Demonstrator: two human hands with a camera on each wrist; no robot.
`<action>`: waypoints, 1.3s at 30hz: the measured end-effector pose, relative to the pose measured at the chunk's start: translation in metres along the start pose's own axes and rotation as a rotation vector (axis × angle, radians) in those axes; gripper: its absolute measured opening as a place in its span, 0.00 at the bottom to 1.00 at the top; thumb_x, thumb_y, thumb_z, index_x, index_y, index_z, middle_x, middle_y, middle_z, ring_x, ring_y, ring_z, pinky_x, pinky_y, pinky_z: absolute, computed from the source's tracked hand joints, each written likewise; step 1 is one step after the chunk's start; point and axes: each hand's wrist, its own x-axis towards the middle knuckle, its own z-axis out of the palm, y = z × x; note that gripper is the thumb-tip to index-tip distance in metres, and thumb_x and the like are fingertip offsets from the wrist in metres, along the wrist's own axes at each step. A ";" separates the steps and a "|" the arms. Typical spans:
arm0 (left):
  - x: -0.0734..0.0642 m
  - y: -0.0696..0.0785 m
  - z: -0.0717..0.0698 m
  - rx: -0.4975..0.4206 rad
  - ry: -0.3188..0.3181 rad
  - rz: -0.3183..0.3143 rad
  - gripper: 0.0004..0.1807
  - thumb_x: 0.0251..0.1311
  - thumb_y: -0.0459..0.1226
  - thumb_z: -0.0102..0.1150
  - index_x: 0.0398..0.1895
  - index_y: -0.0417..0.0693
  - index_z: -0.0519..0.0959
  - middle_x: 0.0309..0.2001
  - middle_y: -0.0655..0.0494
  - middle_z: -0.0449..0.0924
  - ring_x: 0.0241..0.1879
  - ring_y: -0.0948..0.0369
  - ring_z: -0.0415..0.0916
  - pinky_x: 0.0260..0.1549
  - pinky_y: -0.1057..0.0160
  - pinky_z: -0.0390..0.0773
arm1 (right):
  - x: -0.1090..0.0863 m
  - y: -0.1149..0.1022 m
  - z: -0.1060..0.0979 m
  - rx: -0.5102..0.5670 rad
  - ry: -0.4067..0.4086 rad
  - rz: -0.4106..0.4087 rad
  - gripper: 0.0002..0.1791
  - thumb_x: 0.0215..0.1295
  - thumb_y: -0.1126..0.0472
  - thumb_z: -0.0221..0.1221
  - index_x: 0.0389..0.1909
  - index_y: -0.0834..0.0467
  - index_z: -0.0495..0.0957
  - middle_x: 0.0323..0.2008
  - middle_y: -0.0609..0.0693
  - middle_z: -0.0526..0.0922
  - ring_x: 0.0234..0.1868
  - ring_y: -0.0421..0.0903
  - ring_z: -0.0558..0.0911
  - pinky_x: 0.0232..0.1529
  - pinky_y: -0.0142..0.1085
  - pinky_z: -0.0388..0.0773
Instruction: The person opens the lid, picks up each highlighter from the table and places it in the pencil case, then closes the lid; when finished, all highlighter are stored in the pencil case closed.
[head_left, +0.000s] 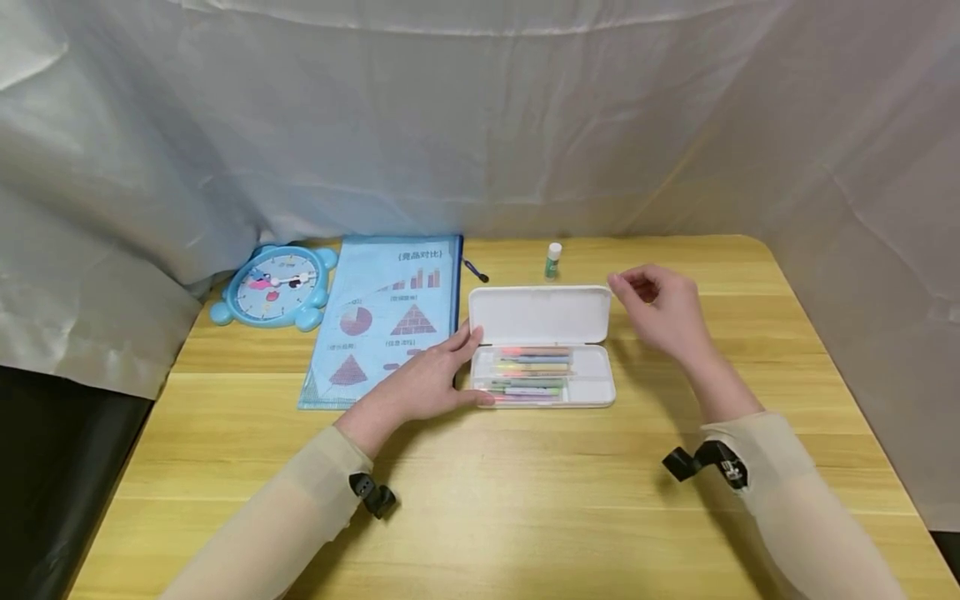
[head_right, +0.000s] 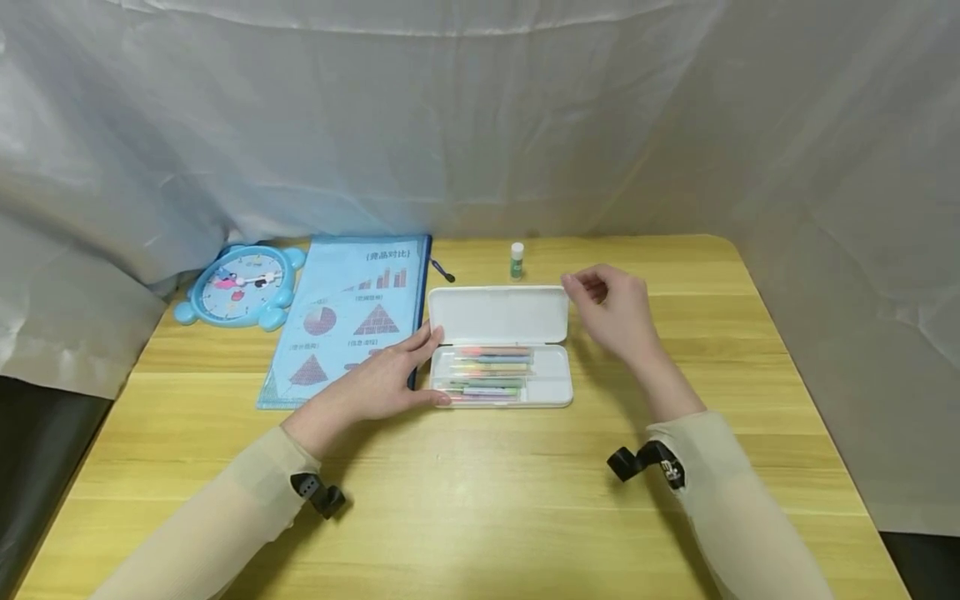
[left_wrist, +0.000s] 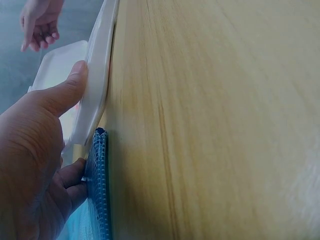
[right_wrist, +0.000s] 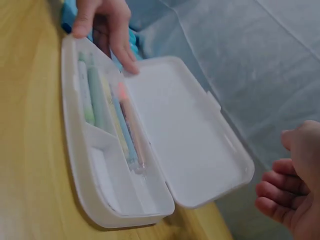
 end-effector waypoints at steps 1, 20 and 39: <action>0.000 0.000 0.000 0.000 -0.002 0.000 0.61 0.64 0.70 0.62 0.86 0.52 0.42 0.85 0.46 0.33 0.77 0.44 0.59 0.70 0.48 0.69 | 0.003 0.003 0.000 0.011 -0.007 0.038 0.24 0.79 0.47 0.60 0.46 0.67 0.87 0.37 0.61 0.88 0.35 0.49 0.84 0.35 0.26 0.78; 0.000 0.004 0.001 -0.005 0.000 0.012 0.63 0.63 0.69 0.63 0.87 0.55 0.37 0.85 0.50 0.32 0.77 0.45 0.59 0.69 0.49 0.70 | 0.019 0.014 0.004 0.226 -0.363 0.522 0.39 0.82 0.39 0.52 0.48 0.78 0.82 0.30 0.59 0.87 0.29 0.49 0.88 0.39 0.44 0.88; -0.001 0.004 0.005 -0.153 0.117 -0.066 0.77 0.53 0.64 0.77 0.85 0.63 0.22 0.76 0.42 0.69 0.65 0.49 0.77 0.61 0.50 0.77 | 0.005 0.013 0.001 0.372 -0.401 0.453 0.40 0.81 0.41 0.55 0.60 0.81 0.77 0.57 0.74 0.82 0.47 0.47 0.89 0.56 0.47 0.82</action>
